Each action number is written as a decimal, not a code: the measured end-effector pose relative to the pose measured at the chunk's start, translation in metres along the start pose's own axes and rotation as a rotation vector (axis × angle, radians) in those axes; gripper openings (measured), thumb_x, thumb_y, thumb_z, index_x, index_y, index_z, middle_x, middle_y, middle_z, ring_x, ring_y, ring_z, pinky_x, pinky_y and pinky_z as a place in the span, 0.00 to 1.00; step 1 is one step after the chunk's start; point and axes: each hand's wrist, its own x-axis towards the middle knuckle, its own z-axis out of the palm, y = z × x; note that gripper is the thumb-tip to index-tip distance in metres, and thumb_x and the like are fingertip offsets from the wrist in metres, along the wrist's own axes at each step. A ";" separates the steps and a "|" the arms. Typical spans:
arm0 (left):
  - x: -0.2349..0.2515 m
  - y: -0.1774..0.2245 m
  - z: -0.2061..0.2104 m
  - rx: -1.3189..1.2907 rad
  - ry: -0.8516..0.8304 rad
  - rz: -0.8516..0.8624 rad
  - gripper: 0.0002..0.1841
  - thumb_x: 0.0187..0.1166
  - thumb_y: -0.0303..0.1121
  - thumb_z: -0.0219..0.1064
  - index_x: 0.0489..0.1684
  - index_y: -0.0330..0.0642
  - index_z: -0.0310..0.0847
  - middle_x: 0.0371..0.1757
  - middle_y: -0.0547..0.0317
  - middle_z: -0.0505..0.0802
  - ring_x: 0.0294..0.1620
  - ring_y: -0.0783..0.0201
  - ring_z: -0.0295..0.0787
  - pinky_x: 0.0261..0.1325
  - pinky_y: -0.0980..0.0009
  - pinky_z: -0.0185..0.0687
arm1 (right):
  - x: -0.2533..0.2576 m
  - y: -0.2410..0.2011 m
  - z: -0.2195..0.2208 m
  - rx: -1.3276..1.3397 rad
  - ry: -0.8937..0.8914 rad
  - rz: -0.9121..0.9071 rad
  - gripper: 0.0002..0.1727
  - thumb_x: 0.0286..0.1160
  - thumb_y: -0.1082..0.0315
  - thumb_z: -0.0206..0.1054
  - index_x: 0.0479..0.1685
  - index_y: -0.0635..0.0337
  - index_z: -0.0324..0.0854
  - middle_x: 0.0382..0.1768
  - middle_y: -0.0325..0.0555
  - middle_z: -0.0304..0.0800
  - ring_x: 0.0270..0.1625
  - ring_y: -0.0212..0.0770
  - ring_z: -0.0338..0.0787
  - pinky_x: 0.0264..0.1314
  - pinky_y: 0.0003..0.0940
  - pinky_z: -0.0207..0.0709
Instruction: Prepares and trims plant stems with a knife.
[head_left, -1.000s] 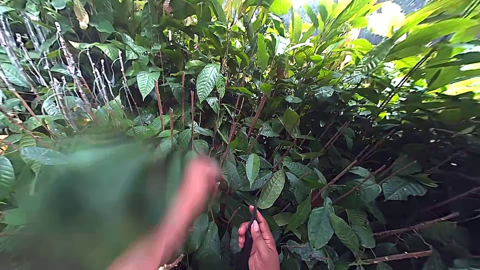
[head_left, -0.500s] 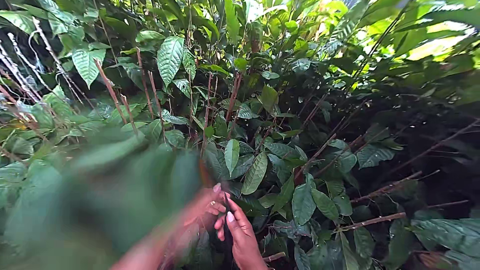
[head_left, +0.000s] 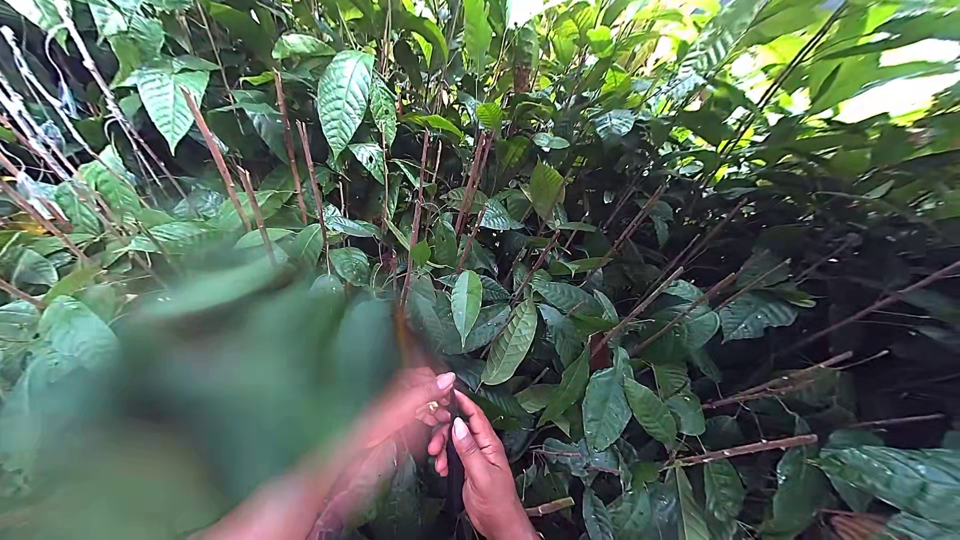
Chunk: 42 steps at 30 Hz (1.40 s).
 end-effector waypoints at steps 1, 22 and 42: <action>0.000 0.000 0.000 -0.004 0.008 -0.009 0.20 0.92 0.42 0.50 0.42 0.39 0.85 0.43 0.61 0.92 0.42 0.68 0.93 0.53 0.68 0.92 | 0.000 0.001 -0.001 0.008 -0.002 0.015 0.29 0.92 0.62 0.52 0.86 0.69 0.60 0.41 0.46 0.90 0.34 0.31 0.87 0.36 0.22 0.82; 0.001 0.005 0.004 -0.061 0.083 -0.132 0.25 0.91 0.30 0.53 0.87 0.37 0.59 0.56 0.50 0.88 0.44 0.63 0.93 0.50 0.65 0.92 | 0.000 0.018 -0.012 0.004 -0.012 0.142 0.32 0.91 0.63 0.50 0.89 0.70 0.55 0.50 0.49 0.89 0.33 0.30 0.85 0.32 0.22 0.80; 0.037 0.009 -0.037 -0.210 0.324 0.044 0.20 0.94 0.40 0.51 0.44 0.33 0.85 0.41 0.54 0.94 0.39 0.62 0.94 0.50 0.64 0.92 | 0.087 0.008 -0.003 -0.005 -0.002 0.146 0.27 0.91 0.66 0.46 0.86 0.65 0.59 0.33 0.45 0.87 0.29 0.33 0.85 0.31 0.25 0.81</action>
